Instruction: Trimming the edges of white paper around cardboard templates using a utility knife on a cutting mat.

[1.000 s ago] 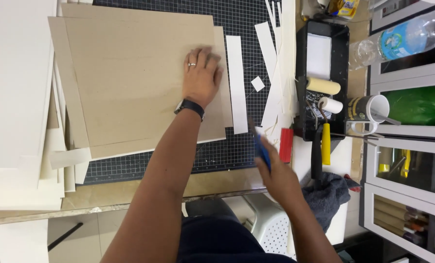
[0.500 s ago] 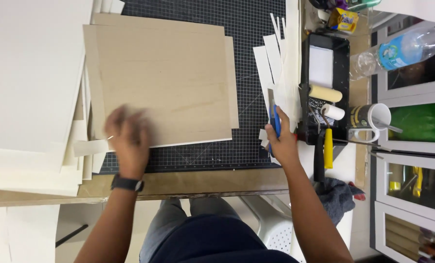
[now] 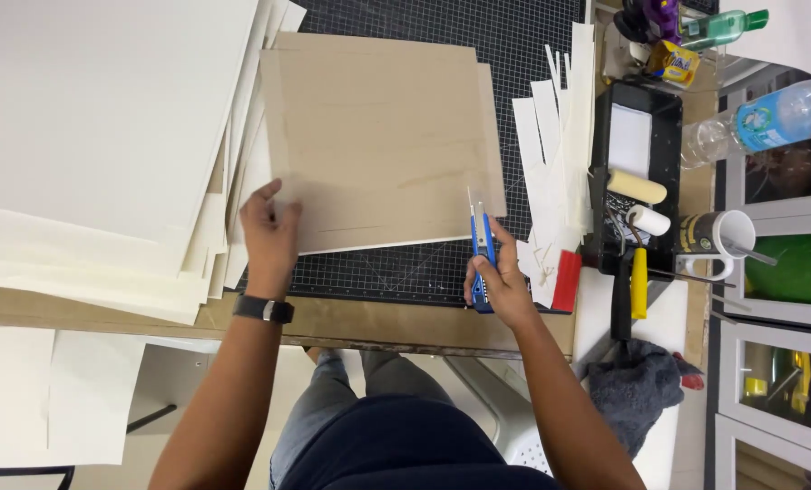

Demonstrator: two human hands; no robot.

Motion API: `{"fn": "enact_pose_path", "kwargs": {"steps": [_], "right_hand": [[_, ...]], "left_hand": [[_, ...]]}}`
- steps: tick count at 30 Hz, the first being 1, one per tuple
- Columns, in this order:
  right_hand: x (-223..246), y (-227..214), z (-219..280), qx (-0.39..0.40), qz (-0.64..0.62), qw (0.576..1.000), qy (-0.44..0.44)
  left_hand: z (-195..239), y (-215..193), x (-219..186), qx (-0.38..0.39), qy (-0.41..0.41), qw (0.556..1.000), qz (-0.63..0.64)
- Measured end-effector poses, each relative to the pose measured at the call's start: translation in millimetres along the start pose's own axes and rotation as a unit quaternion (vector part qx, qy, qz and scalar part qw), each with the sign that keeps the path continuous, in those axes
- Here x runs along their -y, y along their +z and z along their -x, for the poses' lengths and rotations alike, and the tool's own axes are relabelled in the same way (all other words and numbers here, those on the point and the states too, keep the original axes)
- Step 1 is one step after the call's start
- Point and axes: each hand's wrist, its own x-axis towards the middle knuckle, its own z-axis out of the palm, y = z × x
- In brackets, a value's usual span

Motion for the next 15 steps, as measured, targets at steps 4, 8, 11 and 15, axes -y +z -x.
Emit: {"fn": "enact_pose_path", "kwargs": {"steps": [4, 8, 11, 15], "right_hand": [[-5, 6, 8, -0.009, -0.007, 1.000, 0.012], [-7, 14, 12, -0.034, 0.062, 0.997, 0.036], [-12, 26, 15, -0.040, 0.161, 0.985, 0.055], [28, 71, 31, 0.009, 0.328, 0.935, 0.136]], "left_hand": [[17, 17, -24, 0.035, -0.017, 0.999, 0.030], [25, 36, -23, 0.044, -0.027, 0.998, 0.042], [32, 44, -26, 0.066, -0.029, 0.996, 0.052], [32, 39, -18, 0.122, 0.009, 0.991, -0.057]]}}
